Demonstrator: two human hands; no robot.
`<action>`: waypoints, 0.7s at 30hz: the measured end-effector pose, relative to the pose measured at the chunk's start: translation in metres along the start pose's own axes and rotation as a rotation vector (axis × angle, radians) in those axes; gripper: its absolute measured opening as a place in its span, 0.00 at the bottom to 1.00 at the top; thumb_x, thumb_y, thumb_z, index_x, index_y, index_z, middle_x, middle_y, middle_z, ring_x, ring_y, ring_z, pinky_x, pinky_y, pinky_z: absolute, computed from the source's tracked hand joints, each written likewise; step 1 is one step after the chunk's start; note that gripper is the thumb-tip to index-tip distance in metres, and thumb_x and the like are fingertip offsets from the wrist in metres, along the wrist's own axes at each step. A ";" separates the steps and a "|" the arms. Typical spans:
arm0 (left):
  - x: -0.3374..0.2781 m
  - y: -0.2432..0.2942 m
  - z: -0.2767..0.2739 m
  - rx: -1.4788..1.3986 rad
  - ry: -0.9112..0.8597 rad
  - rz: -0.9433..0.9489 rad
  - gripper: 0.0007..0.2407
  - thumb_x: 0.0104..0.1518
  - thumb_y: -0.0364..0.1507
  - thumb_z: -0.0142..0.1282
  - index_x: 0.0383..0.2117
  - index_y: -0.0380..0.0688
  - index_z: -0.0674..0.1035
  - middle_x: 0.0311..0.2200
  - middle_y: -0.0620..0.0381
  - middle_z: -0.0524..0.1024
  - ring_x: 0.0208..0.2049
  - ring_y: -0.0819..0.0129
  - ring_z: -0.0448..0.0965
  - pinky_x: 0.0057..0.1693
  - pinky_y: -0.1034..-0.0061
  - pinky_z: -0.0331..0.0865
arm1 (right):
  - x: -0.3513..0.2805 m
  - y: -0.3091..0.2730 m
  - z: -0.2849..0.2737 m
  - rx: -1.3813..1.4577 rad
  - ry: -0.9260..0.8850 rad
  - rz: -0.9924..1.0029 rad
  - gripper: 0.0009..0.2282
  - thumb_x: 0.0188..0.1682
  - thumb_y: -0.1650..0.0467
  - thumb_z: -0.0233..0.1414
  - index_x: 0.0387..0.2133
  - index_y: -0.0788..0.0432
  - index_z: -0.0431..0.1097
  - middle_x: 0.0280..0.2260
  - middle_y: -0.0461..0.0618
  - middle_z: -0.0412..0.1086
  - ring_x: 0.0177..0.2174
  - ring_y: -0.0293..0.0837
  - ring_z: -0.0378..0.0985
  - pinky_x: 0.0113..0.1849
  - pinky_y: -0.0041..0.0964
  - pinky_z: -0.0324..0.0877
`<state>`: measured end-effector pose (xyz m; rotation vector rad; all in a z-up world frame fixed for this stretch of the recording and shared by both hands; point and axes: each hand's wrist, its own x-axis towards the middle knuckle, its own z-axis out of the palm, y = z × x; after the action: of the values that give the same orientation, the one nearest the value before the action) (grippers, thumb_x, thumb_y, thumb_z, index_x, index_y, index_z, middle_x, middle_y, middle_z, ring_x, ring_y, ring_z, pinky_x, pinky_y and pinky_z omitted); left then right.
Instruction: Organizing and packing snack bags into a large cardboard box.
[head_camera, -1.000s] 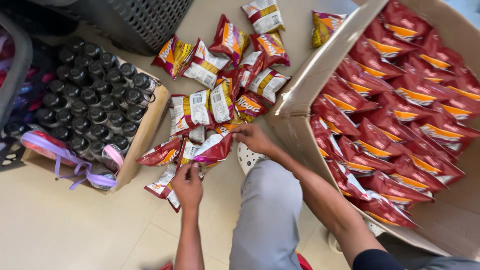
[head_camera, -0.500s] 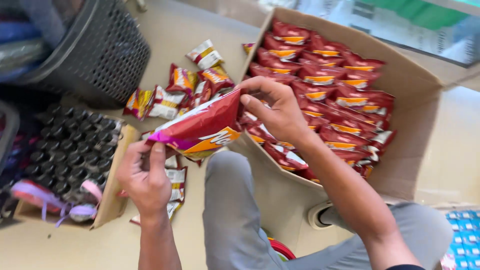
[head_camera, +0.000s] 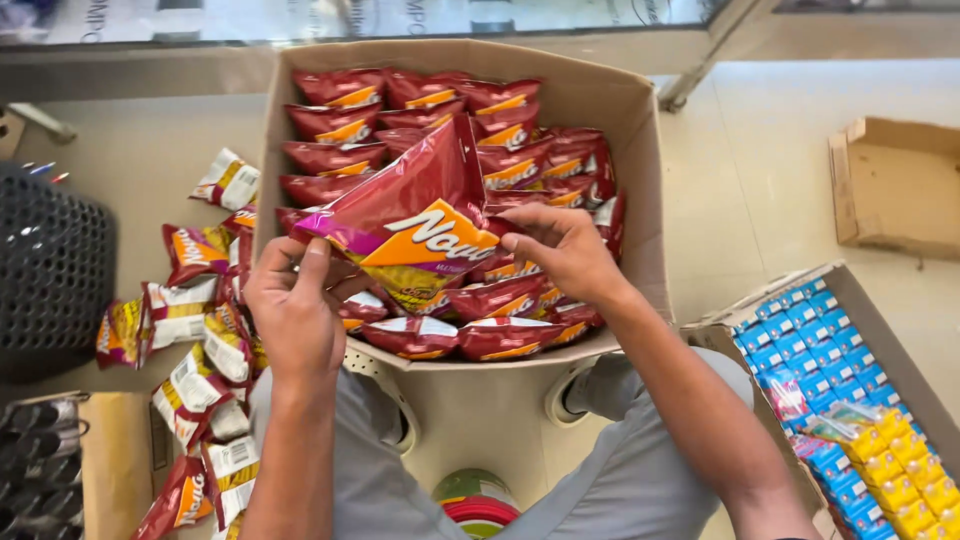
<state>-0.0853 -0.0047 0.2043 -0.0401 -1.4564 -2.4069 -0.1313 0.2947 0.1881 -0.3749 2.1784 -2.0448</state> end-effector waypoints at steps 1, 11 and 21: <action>0.005 -0.013 0.005 -0.032 -0.023 -0.035 0.06 0.71 0.21 0.51 0.34 0.39 0.74 0.32 0.54 0.77 0.32 0.67 0.82 0.41 0.62 0.84 | -0.001 0.002 -0.010 0.004 0.037 0.024 0.11 0.52 0.72 0.58 0.47 0.64 0.75 0.31 0.42 0.77 0.28 0.31 0.76 0.33 0.27 0.75; 0.080 -0.076 0.078 0.716 -0.214 -0.034 0.05 0.65 0.23 0.58 0.43 0.36 0.79 0.34 0.52 0.81 0.31 0.71 0.77 0.37 0.76 0.73 | 0.026 -0.031 -0.111 -0.130 0.369 -0.152 0.05 0.54 0.74 0.57 0.40 0.63 0.78 0.31 0.44 0.76 0.26 0.32 0.73 0.29 0.29 0.70; 0.158 -0.126 0.225 1.181 -0.681 0.465 0.20 0.60 0.28 0.64 0.59 0.49 0.76 0.46 0.43 0.77 0.39 0.53 0.80 0.47 0.62 0.74 | 0.077 0.023 -0.167 -0.807 0.702 -0.421 0.03 0.53 0.74 0.58 0.38 0.61 0.79 0.40 0.52 0.75 0.39 0.51 0.80 0.41 0.43 0.74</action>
<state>-0.3034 0.2029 0.2338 -0.8450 -2.5504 -0.9165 -0.2507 0.4358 0.1832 -0.2001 3.6058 -1.4552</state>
